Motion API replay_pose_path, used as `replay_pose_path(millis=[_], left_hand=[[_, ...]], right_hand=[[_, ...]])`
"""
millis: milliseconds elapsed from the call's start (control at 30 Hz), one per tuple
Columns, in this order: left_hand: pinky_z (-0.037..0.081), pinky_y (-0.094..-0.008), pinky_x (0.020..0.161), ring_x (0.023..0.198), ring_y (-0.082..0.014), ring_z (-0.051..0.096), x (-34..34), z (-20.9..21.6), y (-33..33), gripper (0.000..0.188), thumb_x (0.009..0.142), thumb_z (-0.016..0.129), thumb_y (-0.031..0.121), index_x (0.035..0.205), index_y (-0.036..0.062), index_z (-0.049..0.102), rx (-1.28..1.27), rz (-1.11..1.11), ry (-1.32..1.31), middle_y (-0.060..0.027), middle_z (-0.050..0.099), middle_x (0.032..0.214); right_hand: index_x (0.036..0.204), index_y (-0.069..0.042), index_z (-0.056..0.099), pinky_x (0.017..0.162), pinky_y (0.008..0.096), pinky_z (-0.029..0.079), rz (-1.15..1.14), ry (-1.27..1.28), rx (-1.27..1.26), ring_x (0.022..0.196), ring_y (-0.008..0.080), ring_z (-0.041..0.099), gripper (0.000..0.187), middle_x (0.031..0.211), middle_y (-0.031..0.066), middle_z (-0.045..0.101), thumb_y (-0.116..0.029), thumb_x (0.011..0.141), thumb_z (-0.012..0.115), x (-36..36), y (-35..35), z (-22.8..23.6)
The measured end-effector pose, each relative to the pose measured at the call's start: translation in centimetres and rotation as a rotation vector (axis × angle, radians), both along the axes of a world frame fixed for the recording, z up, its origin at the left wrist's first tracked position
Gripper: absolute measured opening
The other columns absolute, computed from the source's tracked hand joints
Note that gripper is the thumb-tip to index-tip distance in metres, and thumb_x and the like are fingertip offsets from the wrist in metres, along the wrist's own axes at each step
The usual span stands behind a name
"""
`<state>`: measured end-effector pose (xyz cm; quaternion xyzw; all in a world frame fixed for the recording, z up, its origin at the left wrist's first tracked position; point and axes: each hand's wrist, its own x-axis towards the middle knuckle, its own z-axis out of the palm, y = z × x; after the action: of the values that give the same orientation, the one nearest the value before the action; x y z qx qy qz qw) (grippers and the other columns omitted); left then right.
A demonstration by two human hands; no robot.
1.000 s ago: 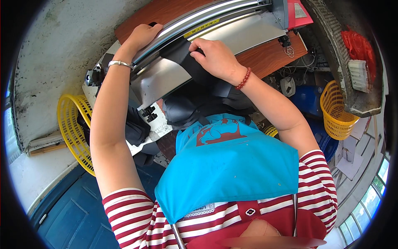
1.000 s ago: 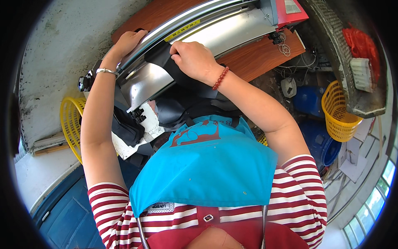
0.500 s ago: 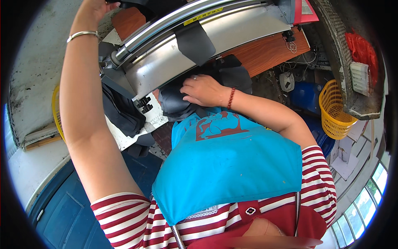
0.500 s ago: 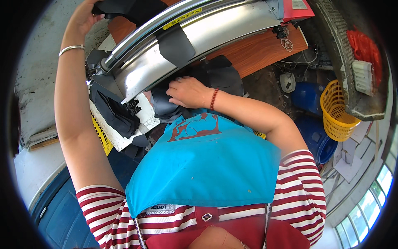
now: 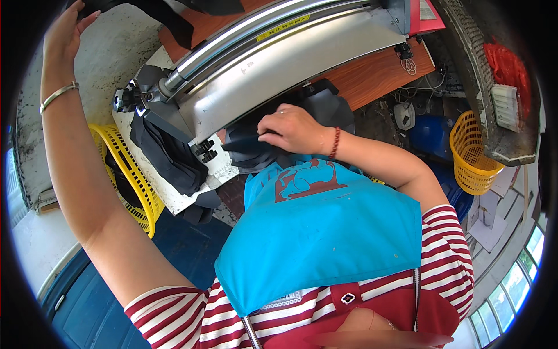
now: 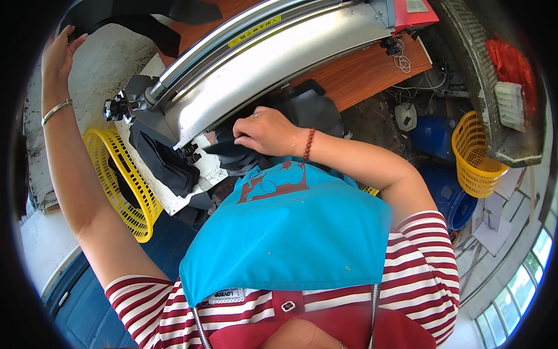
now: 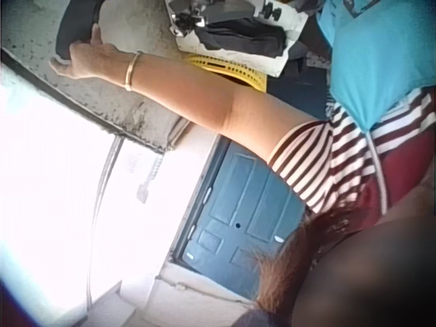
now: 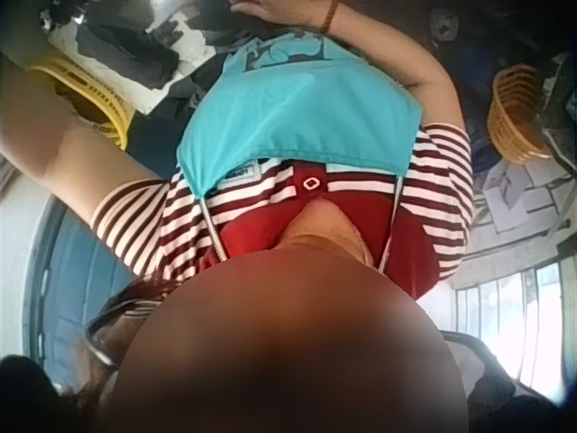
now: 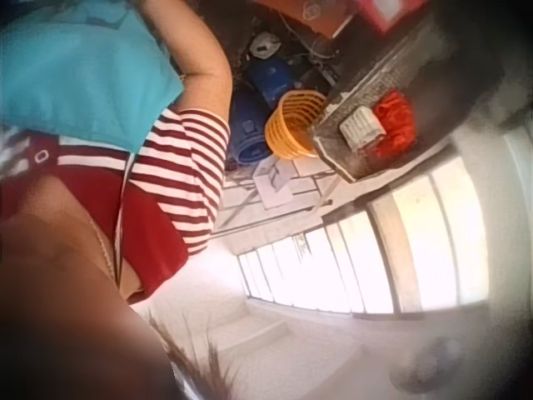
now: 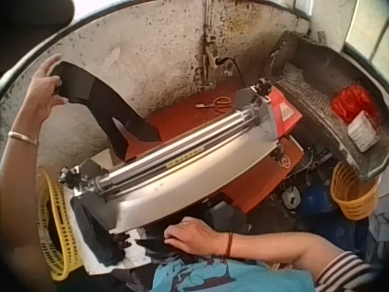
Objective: Feeding shoe material components through a roller machine to apply glue or press them together.
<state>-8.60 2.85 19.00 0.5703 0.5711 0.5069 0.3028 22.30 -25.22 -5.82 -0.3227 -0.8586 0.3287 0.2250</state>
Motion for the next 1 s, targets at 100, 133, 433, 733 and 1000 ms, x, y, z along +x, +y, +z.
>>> replay_pose_path(millis=[100,133,433,733,1000], left_hand=[[0.063,-0.0303,0.075,0.079,-0.017,0.066,3.5,-2.3,-1.4,0.035,0.097,0.053,0.0,0.131,0.003,0.061,0.186,0.11,0.083,-0.0125,0.062,0.113],[0.055,-0.028,0.062,0.07,-0.0151,0.062,6.5,-3.2,-2.4,0.015,0.094,0.053,0.003,0.106,0.0031,0.062,0.119,0.149,0.097,-0.0078,0.061,0.094],[0.05,-0.0405,0.082,0.078,-0.0317,0.066,10.5,-18.3,-5.0,0.042,0.086,0.058,0.039,0.085,0.0008,0.075,-0.504,-0.45,0.768,-0.0207,0.072,0.087],[0.052,-0.032,0.073,0.085,-0.0127,0.062,9.6,-19.0,-2.6,0.013,0.09,0.073,0.025,0.095,0.0131,0.072,-0.639,-0.315,0.319,-0.0019,0.069,0.087],[0.051,-0.0249,0.047,0.06,-0.0132,0.06,8.2,-9.2,-1.7,0.009,0.098,0.051,0.006,0.093,0.0036,0.059,-0.461,-0.138,-0.036,-0.0025,0.06,0.08]], right_hand=[[0.108,-0.003,0.061,0.074,0.0296,0.054,-0.33,0.333,-0.266,0.081,0.0176,0.07,0.022,0.093,0.0085,0.071,-0.01,0.091,0.071,2.2,0.8,3.7],[0.114,-0.002,0.059,0.071,0.0278,0.054,-0.401,0.403,-0.256,0.083,0.0156,0.071,0.025,0.094,0.0093,0.072,-0.008,0.092,0.069,2.8,1.3,4.5],[0.106,-0.001,0.06,0.072,0.0327,0.052,-0.525,0.176,-0.195,0.08,0.0203,0.069,0.018,0.093,0.0116,0.072,-0.012,0.093,0.067,2.1,8.4,5.0],[0.09,-0.013,0.065,0.059,0.0362,0.052,-0.644,-0.185,0.456,0.068,0.0253,0.067,0.012,0.075,0.0034,0.064,-0.02,0.086,0.074,3.9,7.3,5.2],[0.093,-0.008,0.066,0.067,0.036,0.053,0.012,-0.158,0.153,0.079,0.027,0.066,0.024,0.088,0.008,0.064,-0.029,0.085,0.075,0.4,0.1,-2.3]])
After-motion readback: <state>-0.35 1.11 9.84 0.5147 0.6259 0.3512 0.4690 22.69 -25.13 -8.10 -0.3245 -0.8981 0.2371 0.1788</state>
